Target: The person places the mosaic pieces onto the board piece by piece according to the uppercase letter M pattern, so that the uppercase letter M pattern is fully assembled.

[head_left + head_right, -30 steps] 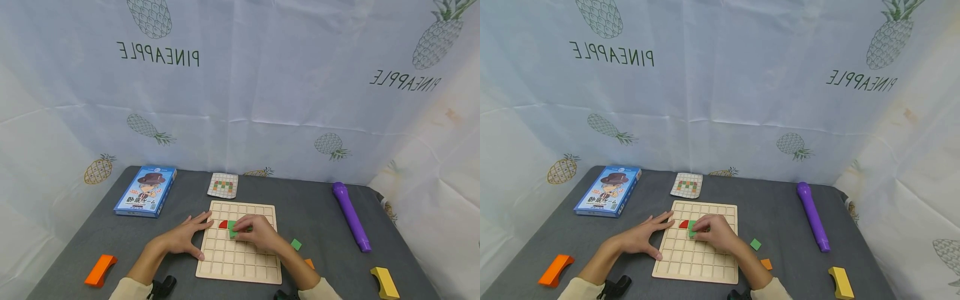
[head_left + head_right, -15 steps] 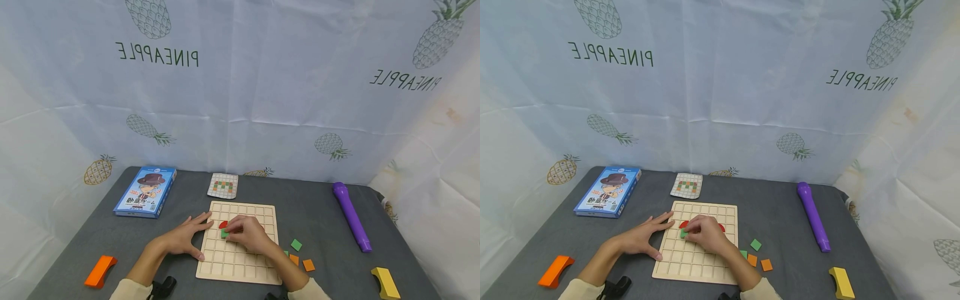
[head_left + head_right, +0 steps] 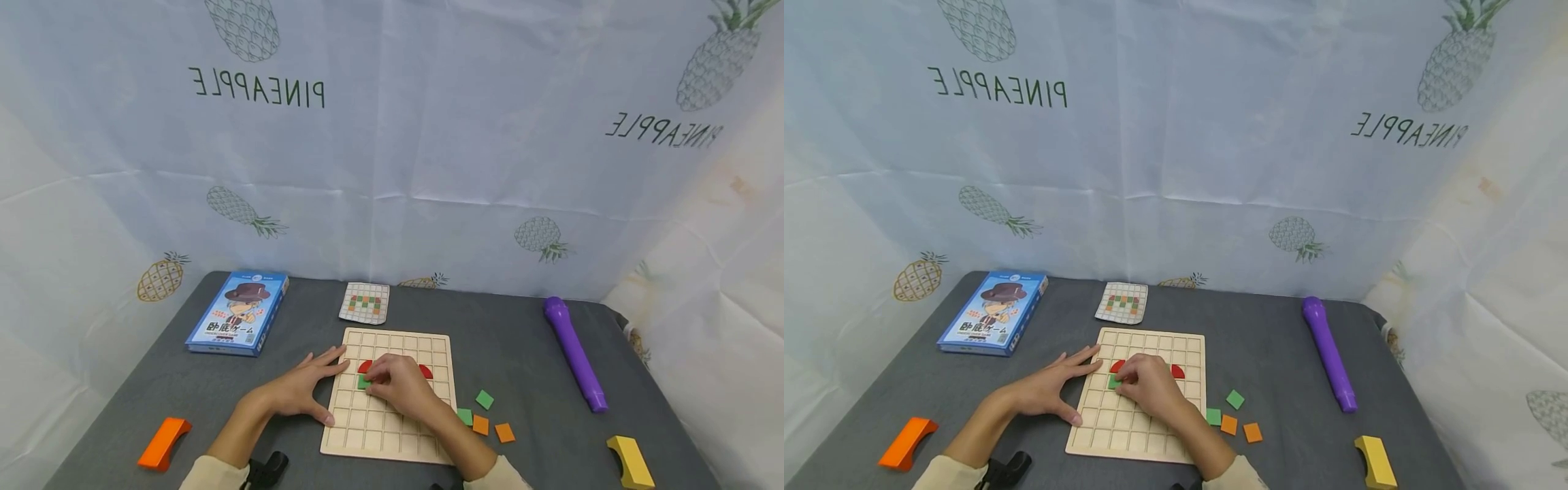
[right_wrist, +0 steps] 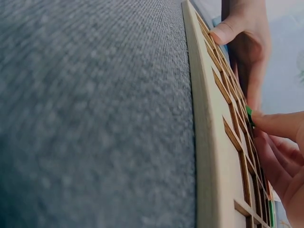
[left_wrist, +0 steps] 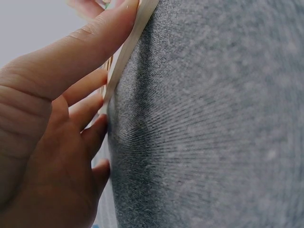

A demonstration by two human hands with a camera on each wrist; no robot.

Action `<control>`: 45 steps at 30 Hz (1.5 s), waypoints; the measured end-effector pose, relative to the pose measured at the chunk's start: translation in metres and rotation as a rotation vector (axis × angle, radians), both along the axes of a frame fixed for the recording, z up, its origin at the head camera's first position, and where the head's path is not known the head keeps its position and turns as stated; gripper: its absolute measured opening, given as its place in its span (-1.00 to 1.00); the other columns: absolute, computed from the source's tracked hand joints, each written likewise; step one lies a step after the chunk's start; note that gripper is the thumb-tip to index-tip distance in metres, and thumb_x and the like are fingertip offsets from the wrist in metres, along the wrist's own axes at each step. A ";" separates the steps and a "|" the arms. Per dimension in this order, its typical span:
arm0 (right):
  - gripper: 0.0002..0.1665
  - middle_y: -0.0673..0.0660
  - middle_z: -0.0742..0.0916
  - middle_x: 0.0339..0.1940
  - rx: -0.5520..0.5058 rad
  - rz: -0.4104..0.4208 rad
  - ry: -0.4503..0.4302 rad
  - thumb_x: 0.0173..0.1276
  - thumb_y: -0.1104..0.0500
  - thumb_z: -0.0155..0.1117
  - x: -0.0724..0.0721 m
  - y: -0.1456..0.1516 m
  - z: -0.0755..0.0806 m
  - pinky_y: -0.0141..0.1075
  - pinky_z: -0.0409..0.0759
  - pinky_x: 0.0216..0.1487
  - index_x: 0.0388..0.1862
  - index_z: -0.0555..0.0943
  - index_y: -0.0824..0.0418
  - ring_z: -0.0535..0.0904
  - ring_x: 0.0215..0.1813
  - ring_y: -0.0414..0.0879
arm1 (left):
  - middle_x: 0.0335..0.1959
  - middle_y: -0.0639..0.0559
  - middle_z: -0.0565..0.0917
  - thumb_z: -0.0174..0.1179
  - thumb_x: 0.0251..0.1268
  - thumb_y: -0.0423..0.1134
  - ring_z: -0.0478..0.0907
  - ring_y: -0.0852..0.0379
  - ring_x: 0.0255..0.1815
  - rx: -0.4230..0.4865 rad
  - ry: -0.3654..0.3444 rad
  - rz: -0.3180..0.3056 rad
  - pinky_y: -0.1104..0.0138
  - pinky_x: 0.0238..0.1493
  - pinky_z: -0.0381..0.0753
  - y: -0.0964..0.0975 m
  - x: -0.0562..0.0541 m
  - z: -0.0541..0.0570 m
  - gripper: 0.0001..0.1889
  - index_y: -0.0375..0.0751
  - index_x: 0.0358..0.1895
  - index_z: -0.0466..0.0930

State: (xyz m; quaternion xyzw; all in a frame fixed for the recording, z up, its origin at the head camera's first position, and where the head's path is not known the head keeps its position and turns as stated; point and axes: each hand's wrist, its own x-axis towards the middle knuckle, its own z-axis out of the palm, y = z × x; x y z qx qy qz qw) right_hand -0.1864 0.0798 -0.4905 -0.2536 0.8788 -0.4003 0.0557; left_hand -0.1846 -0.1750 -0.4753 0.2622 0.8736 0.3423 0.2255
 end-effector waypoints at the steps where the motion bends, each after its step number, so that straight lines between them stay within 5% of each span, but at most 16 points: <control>1: -0.87 0.01 0.81 -0.16 0.007 -0.002 0.011 0.21 0.24 0.55 0.000 -0.001 0.000 -0.56 0.58 -0.26 -0.24 0.85 0.16 0.59 -0.30 -0.44 | 0.72 -0.21 -0.05 0.58 -0.04 0.05 -0.17 -0.37 0.71 0.001 0.002 0.001 -0.43 0.57 -0.34 0.000 0.000 0.000 0.10 -0.24 0.58 0.22; 21: -0.87 -0.06 0.72 -0.32 0.067 -0.018 0.050 0.19 0.24 0.57 0.003 -0.008 0.000 -0.57 0.51 -0.32 -0.25 0.85 0.14 0.49 -0.39 -0.46 | 0.72 -0.21 -0.04 0.58 -0.04 0.04 -0.17 -0.38 0.71 0.020 0.005 0.005 -0.45 0.55 -0.35 0.000 0.002 0.001 0.09 -0.24 0.58 0.23; 45: -0.88 -0.05 0.73 -0.25 0.085 -0.013 0.038 0.22 0.20 0.55 0.004 -0.005 0.000 -0.58 0.51 -0.32 -0.24 0.84 0.13 0.50 -0.36 -0.45 | 0.72 -0.20 -0.06 0.58 -0.06 0.06 -0.18 -0.38 0.71 0.015 0.002 0.002 -0.44 0.55 -0.34 0.000 0.001 -0.001 0.09 -0.22 0.58 0.24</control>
